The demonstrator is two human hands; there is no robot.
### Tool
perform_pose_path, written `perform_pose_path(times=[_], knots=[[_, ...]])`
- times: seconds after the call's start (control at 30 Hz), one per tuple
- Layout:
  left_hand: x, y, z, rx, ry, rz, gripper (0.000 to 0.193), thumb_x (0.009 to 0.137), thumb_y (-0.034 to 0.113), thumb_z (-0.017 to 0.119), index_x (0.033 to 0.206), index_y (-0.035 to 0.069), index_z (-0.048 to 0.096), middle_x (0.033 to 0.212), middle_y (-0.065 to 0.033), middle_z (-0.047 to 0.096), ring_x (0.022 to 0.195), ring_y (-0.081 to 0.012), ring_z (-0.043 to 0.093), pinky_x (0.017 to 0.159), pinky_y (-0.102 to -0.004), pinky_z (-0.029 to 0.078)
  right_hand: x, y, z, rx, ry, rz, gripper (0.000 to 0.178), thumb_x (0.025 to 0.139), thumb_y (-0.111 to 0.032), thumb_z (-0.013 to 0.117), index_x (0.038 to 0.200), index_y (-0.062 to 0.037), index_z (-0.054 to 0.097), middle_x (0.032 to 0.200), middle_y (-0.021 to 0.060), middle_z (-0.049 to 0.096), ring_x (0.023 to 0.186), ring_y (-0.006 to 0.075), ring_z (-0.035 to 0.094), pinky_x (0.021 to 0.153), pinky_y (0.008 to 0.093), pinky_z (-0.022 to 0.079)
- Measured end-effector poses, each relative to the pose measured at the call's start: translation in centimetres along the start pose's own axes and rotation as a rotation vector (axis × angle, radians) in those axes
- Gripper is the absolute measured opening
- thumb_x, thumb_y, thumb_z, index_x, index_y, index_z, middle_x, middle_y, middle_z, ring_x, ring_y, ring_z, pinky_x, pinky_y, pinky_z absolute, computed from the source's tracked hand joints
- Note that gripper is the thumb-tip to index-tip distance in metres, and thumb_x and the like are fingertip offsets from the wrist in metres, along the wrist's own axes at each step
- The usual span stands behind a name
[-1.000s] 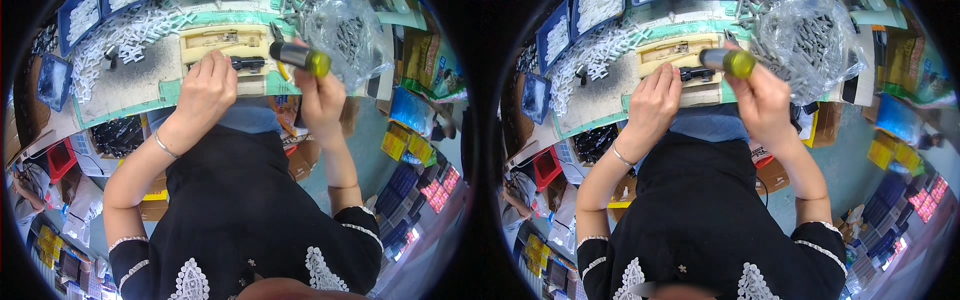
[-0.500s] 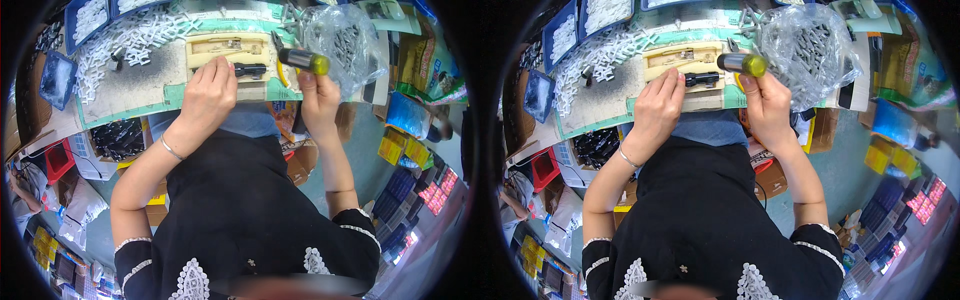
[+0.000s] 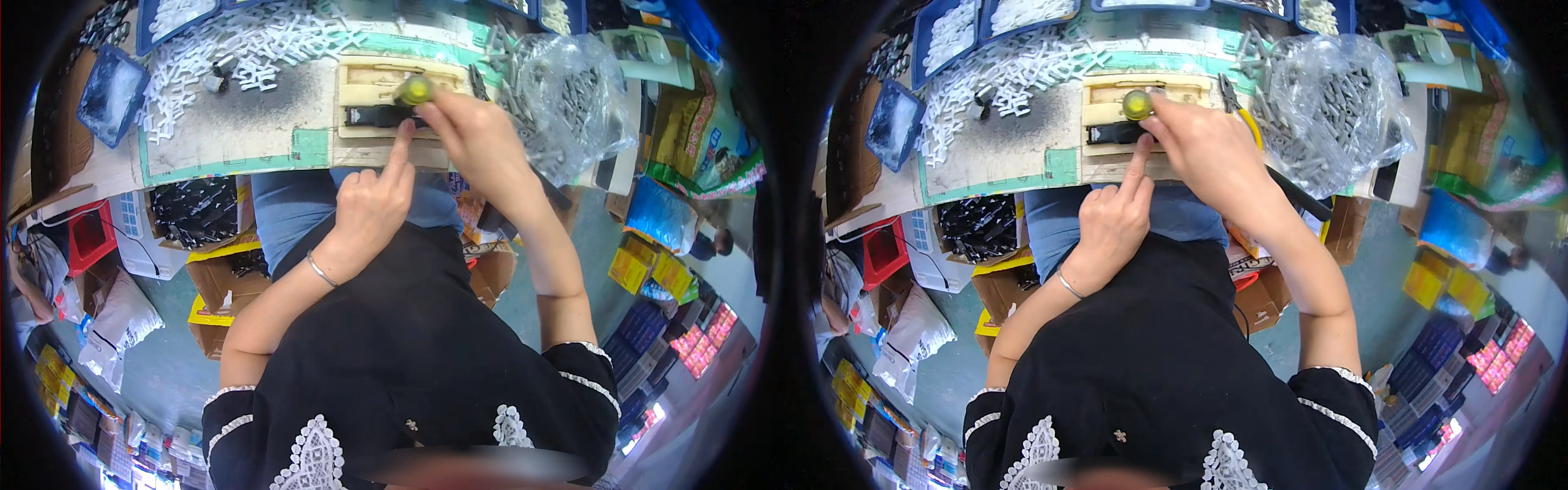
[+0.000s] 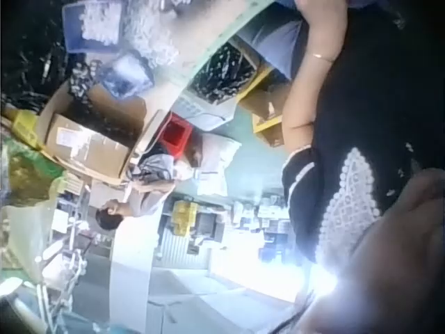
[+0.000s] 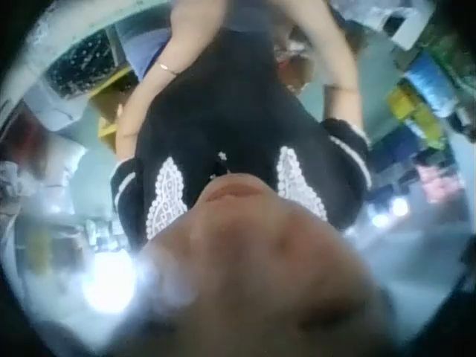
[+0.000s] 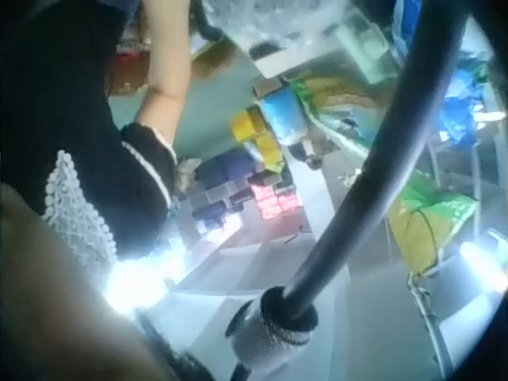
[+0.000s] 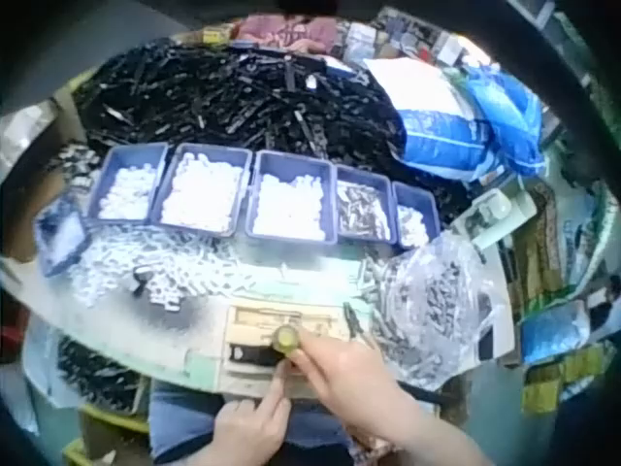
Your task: The person assembles small plastic components and metal terminals into a black housing using pliers and a screwdriver.
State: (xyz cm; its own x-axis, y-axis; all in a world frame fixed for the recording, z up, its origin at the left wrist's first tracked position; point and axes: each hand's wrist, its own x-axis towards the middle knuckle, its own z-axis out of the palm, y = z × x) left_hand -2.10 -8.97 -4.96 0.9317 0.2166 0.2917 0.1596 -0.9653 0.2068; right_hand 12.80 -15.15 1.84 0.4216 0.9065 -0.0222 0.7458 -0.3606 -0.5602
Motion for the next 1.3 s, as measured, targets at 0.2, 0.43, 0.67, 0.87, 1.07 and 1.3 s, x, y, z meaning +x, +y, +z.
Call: perform_pose_path(times=[0.2,0.43,0.67,0.87,1.07,1.3], knots=[[-0.6,0.4,0.5,0.023,-0.041,-0.028,0.007,0.069,0.012,0.057,0.073,0.007,0.056,0.139,-0.0148,0.042,0.037,-0.0089,0.047,0.038,-0.0232,0.037,-0.8,0.4,1.5,-0.026,0.040,-0.084,0.024,0.088,-0.019,0.055,0.107,-0.0043,0.059,0.074,0.0143,0.062,0.066,0.0332,0.061,0.056,0.0394,0.048],[-1.3,0.8,1.2,-0.004,-0.030,-0.056,0.015,0.070,0.014,0.057,0.083,0.008,0.059,0.134,-0.0134,0.047,0.038,-0.0097,0.049,0.040,-0.0232,0.038,-0.3,-1.5,2.0,-0.124,-0.045,-0.147,0.024,0.089,-0.020,0.055,0.107,-0.0046,0.058,0.073,0.0135,0.061,0.066,0.0313,0.061,0.056,0.0399,0.047],[-1.1,0.3,0.4,-0.040,-0.109,-0.024,0.022,0.069,0.013,0.055,0.090,0.008,0.061,0.130,-0.0128,0.050,0.044,-0.0104,0.054,0.043,-0.0225,0.040,2.6,-2.3,2.3,0.123,0.021,-0.138,0.020,0.089,-0.022,0.054,0.099,-0.0049,0.058,0.071,0.0160,0.060,0.067,0.0357,0.059,0.057,0.0436,0.046],[1.1,-1.6,-1.4,-0.451,-0.052,-0.080,0.027,0.063,-0.004,0.055,0.089,0.002,0.057,0.117,-0.0109,0.058,0.051,-0.0215,0.058,0.049,-0.0330,0.047,1.6,0.0,-1.4,0.227,0.224,0.182,0.024,0.092,-0.023,0.050,0.104,-0.0022,0.054,0.072,0.0154,0.061,0.065,0.0322,0.061,0.057,0.0401,0.045],[3.4,-2.8,-3.5,-0.666,0.012,-0.033,0.031,0.065,-0.006,0.055,0.094,0.003,0.059,0.118,-0.0117,0.057,0.066,-0.0246,0.061,0.057,-0.0336,0.049,-2.3,11.3,-9.4,-0.039,0.689,0.583,0.047,0.093,-0.029,0.050,0.123,0.0032,0.035,0.098,0.0181,0.060,0.090,0.0229,0.057,0.079,0.0312,0.043],[6.5,-4.3,-2.2,-0.313,-0.080,0.162,0.037,0.073,0.014,0.069,0.107,0.003,0.058,0.124,-0.0119,0.052,0.109,-0.0303,0.048,0.090,-0.0405,0.038,-4.4,14.0,-9.3,-0.384,0.631,0.391,0.033,0.086,-0.027,0.059,0.100,0.0023,0.058,0.096,0.0207,0.060,0.095,0.0355,0.055,0.084,0.0406,0.042]])
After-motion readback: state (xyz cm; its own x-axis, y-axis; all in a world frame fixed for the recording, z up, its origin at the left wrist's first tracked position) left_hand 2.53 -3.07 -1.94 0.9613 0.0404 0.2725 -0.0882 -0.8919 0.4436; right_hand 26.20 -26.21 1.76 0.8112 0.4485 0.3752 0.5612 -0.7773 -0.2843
